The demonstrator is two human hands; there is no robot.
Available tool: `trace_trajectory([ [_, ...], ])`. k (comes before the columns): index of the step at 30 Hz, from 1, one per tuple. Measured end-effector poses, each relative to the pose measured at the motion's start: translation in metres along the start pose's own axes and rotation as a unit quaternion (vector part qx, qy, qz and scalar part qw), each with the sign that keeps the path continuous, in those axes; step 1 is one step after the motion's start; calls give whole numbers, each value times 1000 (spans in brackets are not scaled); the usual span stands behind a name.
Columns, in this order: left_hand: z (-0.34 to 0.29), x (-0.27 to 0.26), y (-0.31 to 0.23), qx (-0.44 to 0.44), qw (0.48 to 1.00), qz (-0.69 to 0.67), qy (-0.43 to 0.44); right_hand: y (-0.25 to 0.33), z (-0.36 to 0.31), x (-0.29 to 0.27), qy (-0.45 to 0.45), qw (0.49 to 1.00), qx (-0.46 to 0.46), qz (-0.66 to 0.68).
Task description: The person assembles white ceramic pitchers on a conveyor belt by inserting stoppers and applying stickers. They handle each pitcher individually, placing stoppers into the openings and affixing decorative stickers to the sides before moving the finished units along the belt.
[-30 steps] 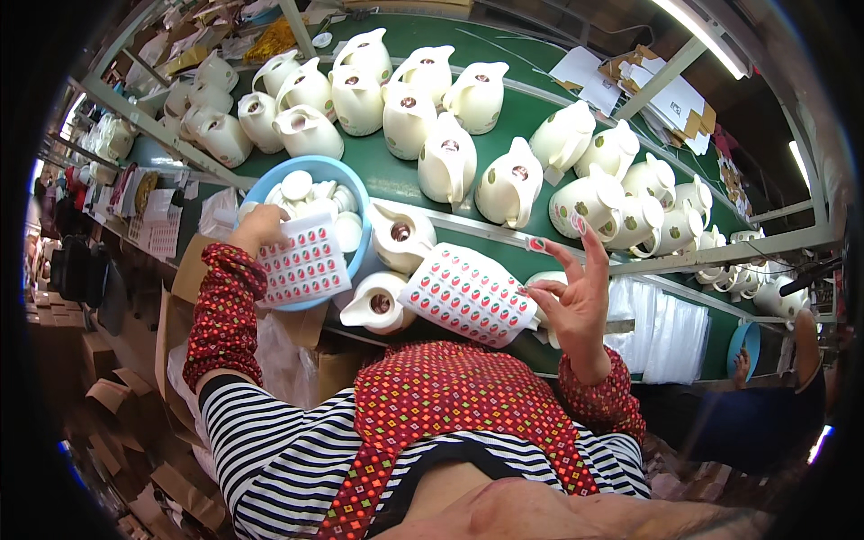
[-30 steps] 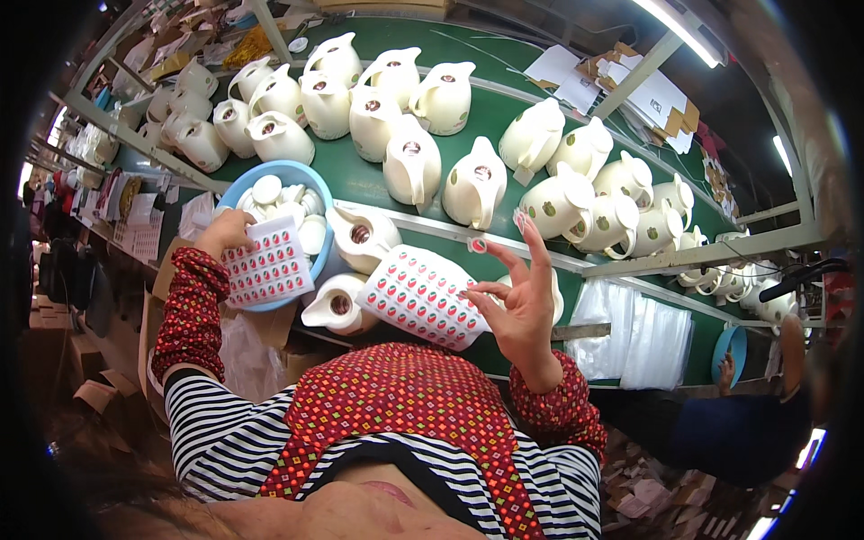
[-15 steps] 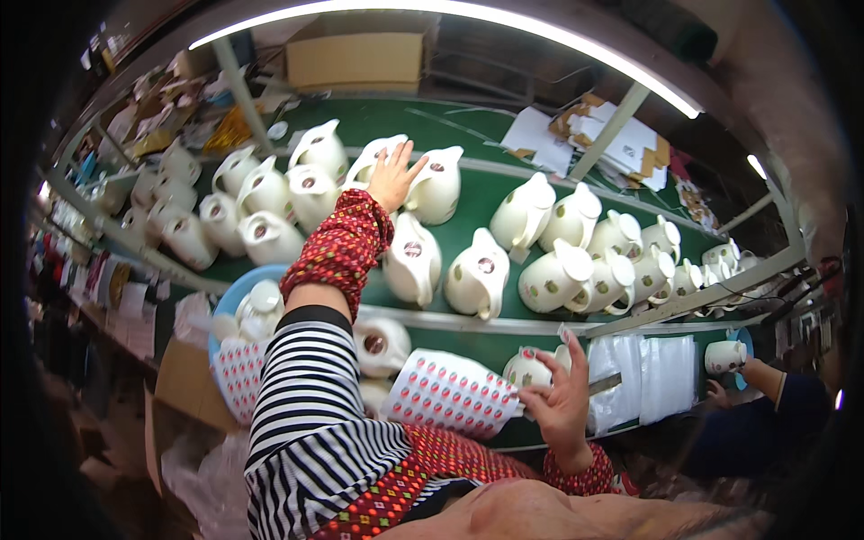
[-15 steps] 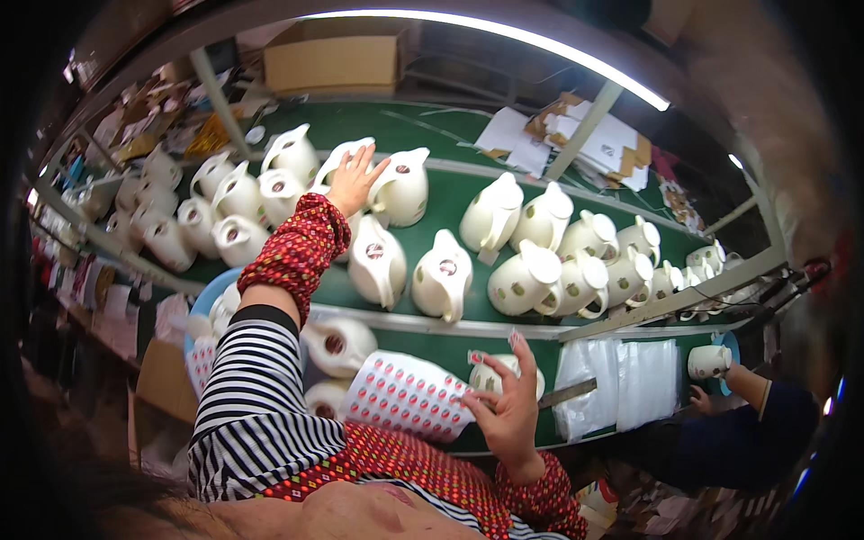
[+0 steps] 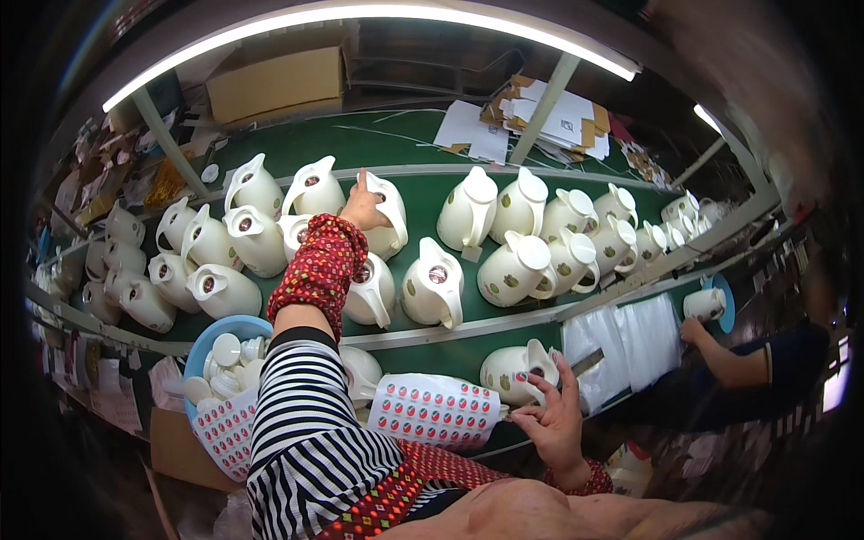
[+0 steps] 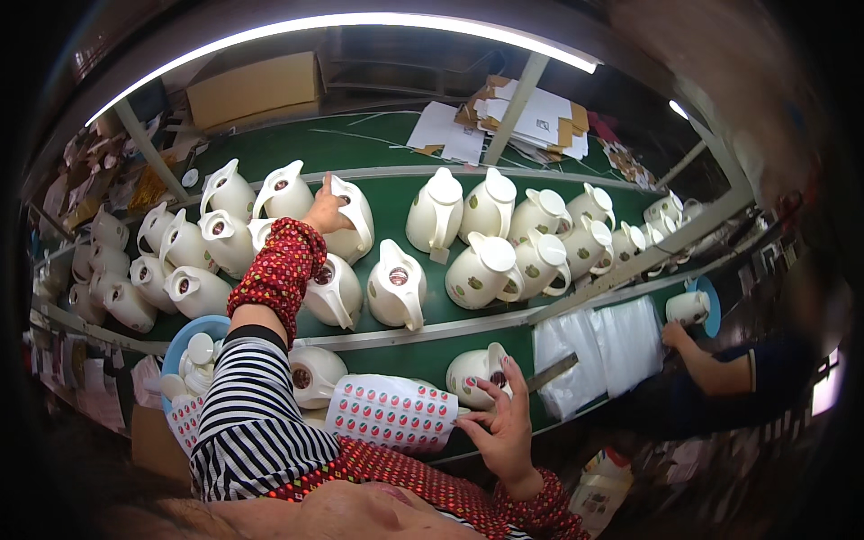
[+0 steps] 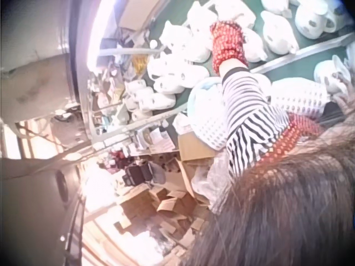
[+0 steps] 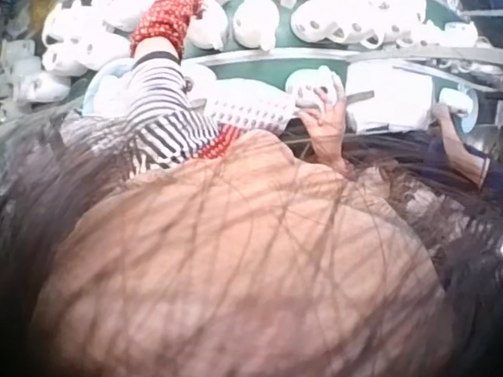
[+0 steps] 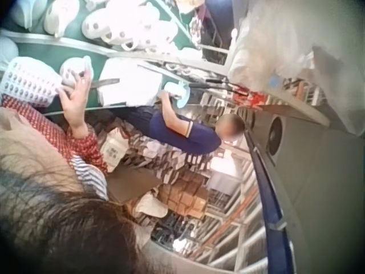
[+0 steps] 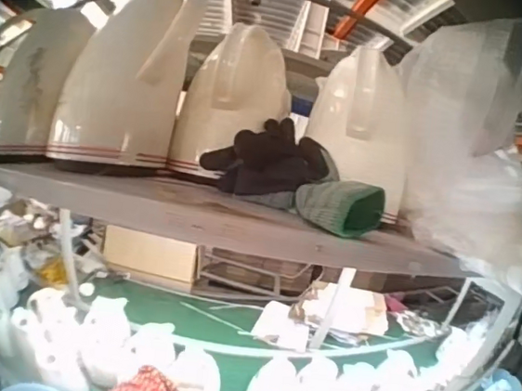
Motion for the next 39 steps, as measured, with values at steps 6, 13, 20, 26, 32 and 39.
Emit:
trace_trajectory([
  [6,-35,-72,4,72,960,-141,-231,26,-1,-14,-21,1000,-19,3],
  [13,-128,-147,-38,113,760,-631,-107,91,-1,-30,-9,991,-133,-10],
  [20,-279,-26,-159,-54,498,-834,231,139,-13,20,146,967,-205,41],
  [26,-335,31,-197,-114,645,-705,273,120,-40,38,239,956,-166,40],
  [32,-356,23,-195,-131,659,-693,262,111,-56,52,263,954,-143,25],
  [39,-370,6,-186,-179,650,-698,243,98,-64,69,235,958,-164,10],
])
Point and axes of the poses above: each hand's wrist, its own z-axis towards the middle knuckle, its own x-axis out of the palm, y = z × x, the point moved 6 cm from there along z, towards the middle knuckle, and after that the axes turned 6 degrees about -z, right-handed, at the moved point
